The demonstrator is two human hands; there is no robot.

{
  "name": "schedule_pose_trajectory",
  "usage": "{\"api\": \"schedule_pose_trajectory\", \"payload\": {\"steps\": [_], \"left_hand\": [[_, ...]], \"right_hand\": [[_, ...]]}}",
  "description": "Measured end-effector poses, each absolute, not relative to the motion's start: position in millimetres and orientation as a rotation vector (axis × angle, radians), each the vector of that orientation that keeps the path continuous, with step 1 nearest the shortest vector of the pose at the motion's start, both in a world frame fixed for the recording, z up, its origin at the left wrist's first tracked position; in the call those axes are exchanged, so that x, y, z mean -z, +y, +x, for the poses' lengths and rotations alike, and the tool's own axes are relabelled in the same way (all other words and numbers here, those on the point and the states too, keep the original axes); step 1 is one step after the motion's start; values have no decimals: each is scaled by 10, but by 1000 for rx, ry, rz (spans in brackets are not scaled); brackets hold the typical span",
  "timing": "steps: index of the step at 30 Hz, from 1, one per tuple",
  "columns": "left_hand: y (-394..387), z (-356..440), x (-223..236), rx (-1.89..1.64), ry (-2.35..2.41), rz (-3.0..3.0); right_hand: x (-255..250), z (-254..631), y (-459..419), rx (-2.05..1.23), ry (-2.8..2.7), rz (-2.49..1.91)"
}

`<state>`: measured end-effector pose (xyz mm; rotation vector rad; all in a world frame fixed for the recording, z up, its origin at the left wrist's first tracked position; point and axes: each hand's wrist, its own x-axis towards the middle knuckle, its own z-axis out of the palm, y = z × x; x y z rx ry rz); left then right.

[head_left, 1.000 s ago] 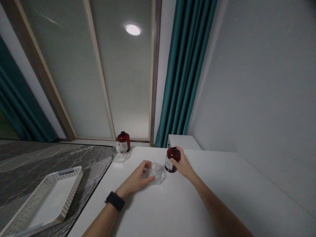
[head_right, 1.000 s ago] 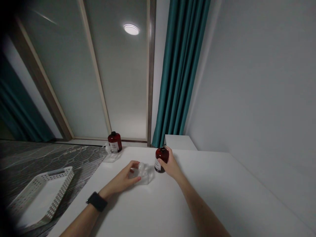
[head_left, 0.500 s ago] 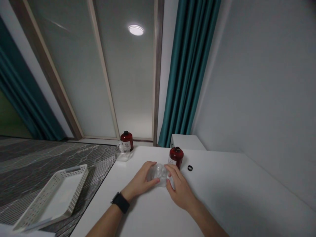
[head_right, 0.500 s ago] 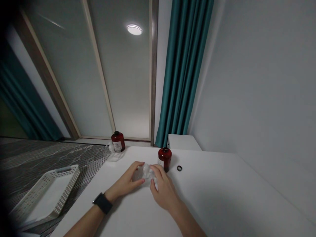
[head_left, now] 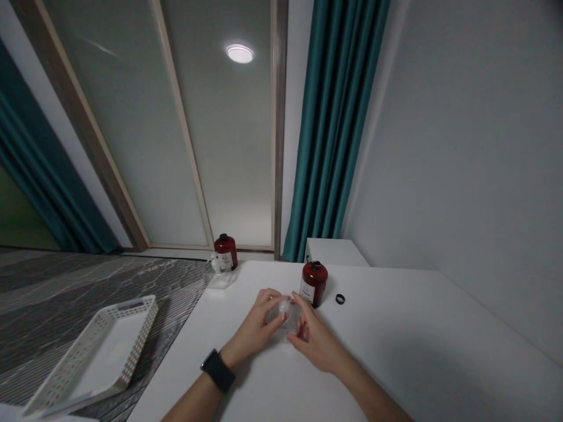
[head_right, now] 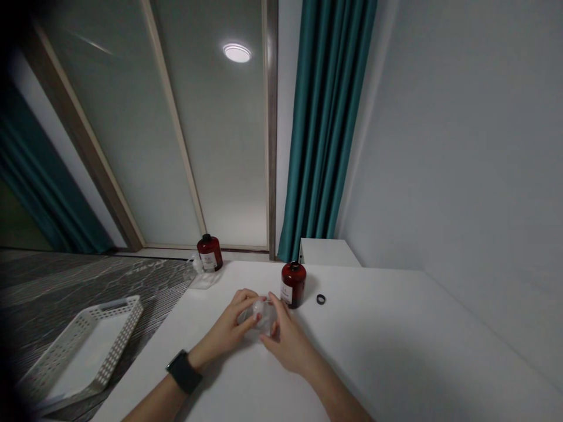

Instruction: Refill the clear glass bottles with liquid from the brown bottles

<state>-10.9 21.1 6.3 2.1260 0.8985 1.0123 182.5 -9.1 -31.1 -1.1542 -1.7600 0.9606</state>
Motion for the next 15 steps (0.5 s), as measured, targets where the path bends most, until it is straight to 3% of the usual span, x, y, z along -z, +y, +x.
{"api": "schedule_pose_trajectory", "payload": {"steps": [15], "left_hand": [[97,33,-9,-1084,940,1983]], "right_hand": [[282,1817,-107,-895,-1754,-1192]]}}
